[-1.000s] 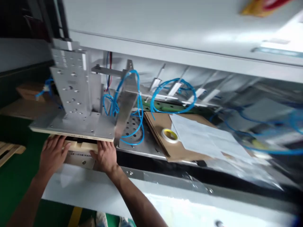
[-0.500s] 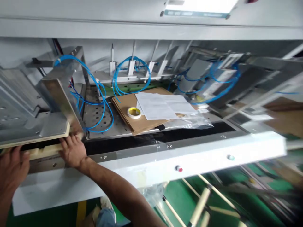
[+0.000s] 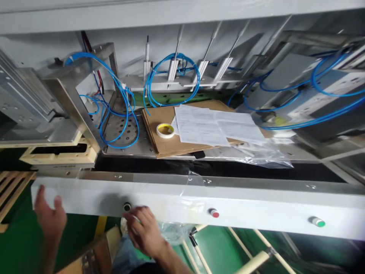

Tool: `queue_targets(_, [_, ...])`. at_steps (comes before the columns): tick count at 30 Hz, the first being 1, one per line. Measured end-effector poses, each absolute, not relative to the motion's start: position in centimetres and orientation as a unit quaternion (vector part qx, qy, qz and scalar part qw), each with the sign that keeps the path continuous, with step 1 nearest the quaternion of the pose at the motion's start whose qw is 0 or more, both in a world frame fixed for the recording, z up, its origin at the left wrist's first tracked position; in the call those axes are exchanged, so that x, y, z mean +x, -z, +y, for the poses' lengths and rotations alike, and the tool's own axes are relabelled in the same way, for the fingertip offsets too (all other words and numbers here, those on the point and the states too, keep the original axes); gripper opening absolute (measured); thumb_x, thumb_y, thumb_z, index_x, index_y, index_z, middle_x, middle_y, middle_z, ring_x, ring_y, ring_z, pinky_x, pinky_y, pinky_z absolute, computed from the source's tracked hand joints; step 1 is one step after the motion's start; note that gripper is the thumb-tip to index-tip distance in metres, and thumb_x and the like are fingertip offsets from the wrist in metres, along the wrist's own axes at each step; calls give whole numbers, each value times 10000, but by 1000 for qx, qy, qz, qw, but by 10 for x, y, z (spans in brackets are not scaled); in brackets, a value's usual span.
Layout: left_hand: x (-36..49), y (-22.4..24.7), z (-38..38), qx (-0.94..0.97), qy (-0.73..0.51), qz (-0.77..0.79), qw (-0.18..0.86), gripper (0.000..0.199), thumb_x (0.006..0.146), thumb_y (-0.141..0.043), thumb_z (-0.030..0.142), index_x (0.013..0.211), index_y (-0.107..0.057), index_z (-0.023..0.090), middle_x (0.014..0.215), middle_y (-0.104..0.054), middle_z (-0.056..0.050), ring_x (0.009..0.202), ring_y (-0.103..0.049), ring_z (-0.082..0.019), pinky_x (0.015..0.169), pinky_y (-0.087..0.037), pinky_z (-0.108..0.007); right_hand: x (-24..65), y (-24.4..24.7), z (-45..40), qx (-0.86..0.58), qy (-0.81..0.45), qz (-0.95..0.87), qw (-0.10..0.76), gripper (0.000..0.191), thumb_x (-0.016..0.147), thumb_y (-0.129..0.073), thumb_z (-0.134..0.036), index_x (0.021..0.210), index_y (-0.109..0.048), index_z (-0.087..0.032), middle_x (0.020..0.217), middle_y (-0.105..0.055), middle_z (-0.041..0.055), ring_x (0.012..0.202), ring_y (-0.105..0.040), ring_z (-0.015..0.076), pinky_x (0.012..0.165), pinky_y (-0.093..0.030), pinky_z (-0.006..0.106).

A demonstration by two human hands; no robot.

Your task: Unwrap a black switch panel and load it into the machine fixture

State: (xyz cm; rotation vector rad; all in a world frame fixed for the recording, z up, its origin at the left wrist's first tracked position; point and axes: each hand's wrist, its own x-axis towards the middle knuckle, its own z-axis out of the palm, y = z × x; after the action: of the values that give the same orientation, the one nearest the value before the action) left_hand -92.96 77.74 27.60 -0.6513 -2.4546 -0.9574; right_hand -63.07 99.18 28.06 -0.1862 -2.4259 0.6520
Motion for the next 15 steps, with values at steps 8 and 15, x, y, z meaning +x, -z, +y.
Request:
queue_targets(8, [-723, -183, 824, -397, 354, -845, 51, 658, 1031, -589, 445, 1637, -477, 216, 1637, -574, -222, 1565, -511, -425, 1319, -439, -627, -400, -224, 1072, -529, 13, -732, 429, 242, 1019, -594, -370, 1111, -758, -218, 951, -746, 129, 898, -714, 291, 827, -615, 472])
queue_targets(15, [-718, -163, 847, -325, 448, -832, 40, 782, 919, -659, 527, 1666, -481, 378, 1588, -636, -163, 1552, -496, -494, 1278, -447, -773, -306, -251, 1183, -700, -31, -562, 439, 756, 959, -428, -600, 1445, -594, -45, 1381, -653, 312, 1281, -631, 401, 1094, -540, 596])
